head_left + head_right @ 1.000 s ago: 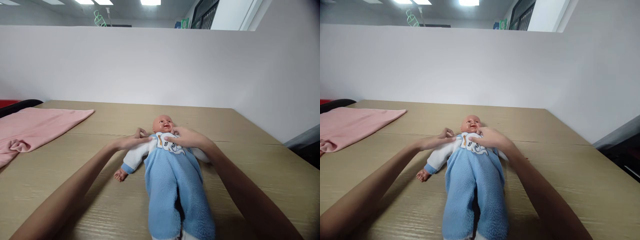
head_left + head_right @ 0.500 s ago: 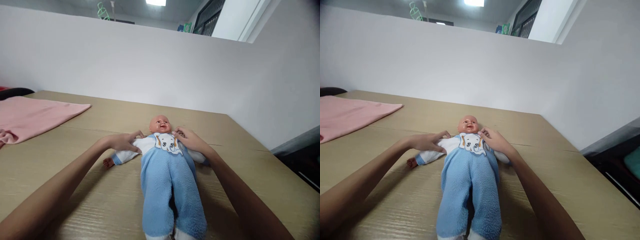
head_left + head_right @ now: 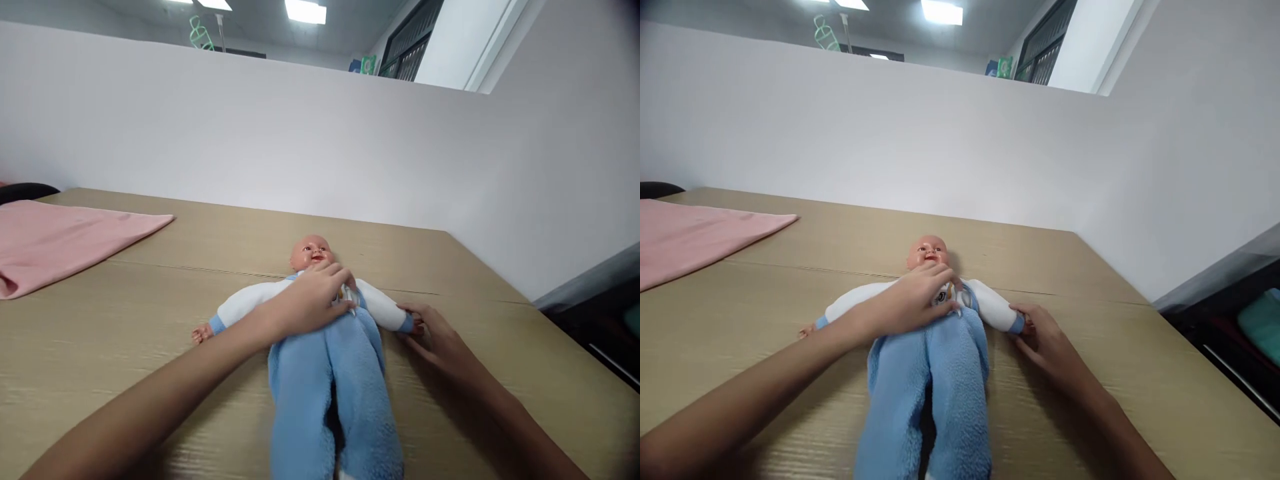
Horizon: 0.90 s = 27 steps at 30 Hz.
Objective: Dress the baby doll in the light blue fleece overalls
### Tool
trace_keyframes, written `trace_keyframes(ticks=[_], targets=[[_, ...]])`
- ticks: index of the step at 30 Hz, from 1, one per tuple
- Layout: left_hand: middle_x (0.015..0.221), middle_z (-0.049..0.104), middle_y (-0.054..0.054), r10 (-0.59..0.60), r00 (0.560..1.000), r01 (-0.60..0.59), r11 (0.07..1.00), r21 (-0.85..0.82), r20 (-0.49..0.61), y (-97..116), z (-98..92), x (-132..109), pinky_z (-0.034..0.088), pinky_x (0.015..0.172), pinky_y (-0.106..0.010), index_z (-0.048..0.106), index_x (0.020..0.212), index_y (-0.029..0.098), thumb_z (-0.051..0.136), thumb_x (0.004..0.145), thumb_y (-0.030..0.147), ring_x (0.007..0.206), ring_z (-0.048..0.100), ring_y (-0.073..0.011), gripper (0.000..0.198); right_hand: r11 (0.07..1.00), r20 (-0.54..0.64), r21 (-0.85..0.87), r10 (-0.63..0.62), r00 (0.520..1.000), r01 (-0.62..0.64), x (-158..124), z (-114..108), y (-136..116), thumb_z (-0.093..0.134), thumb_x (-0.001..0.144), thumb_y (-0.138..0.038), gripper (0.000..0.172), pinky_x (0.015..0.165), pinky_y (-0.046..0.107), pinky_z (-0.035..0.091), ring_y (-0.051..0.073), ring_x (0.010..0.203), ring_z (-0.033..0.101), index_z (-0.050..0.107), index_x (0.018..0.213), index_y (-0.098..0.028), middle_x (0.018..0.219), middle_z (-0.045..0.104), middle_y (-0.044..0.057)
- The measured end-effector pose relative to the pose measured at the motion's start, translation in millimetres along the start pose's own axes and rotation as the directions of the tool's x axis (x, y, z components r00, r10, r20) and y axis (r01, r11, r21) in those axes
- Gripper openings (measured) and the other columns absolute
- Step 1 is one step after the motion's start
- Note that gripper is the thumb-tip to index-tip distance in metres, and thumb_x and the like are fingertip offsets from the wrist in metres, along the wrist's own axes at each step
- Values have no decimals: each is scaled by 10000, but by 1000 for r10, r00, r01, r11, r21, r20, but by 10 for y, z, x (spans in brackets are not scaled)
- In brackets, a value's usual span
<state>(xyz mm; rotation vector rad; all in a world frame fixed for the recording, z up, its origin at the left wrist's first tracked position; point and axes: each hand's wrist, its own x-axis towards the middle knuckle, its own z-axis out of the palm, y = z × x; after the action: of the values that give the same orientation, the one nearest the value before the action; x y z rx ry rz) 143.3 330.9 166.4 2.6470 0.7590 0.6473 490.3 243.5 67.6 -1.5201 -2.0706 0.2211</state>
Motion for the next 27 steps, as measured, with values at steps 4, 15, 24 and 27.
trace_keyframes(ticks=[4, 15, 24, 27], targets=[[1229, 734, -140, 1, 997, -15, 986, 167, 79, -168, 458, 443, 494, 1028, -452, 664, 1178, 170, 740, 995, 274, 1183, 650, -329, 223, 999, -67, -42, 29, 997, -32, 35, -75, 27, 752, 920, -444, 489, 1112, 651, 530, 423, 1288, 673, 652, 1372, -285, 1364, 737, 138], [1164, 720, -160, 48, 995, -67, 972, 224, 89, -255, 554, 421, 494, 932, -419, 669, 1117, 143, 697, 1045, 379, 1078, 647, -317, 248, 795, -185, 559, 397, 899, -236, 146, -128, -69, 930, 768, -559, 515, 944, 463, 678, 304, 978, 811, 720, 1124, -253, 1076, 840, 112], [1146, 706, -85, 329, 944, -330, 943, 33, 39, -288, 452, 381, 495, 925, -347, 638, 1266, 225, 451, 1155, 432, 1084, 685, -255, 301, 819, -452, 570, 379, 807, -65, 717, 139, -687, 923, 789, -528, 484, 921, 476, 676, 296, 949, 803, 729, 1131, -245, 1034, 817, 93], [1195, 718, -114, 424, 905, -425, 905, -26, -28, -318, 431, 327, 491, 980, -354, 659, 1248, 221, 421, 1161, 445, 1143, 681, -265, 338, 874, -415, 483, 281, 865, -52, 757, 247, -808, 862, 849, -491, 392, 830, 444, 676, 297, 983, 770, 756, 1152, -267, 1182, 770, 111]])
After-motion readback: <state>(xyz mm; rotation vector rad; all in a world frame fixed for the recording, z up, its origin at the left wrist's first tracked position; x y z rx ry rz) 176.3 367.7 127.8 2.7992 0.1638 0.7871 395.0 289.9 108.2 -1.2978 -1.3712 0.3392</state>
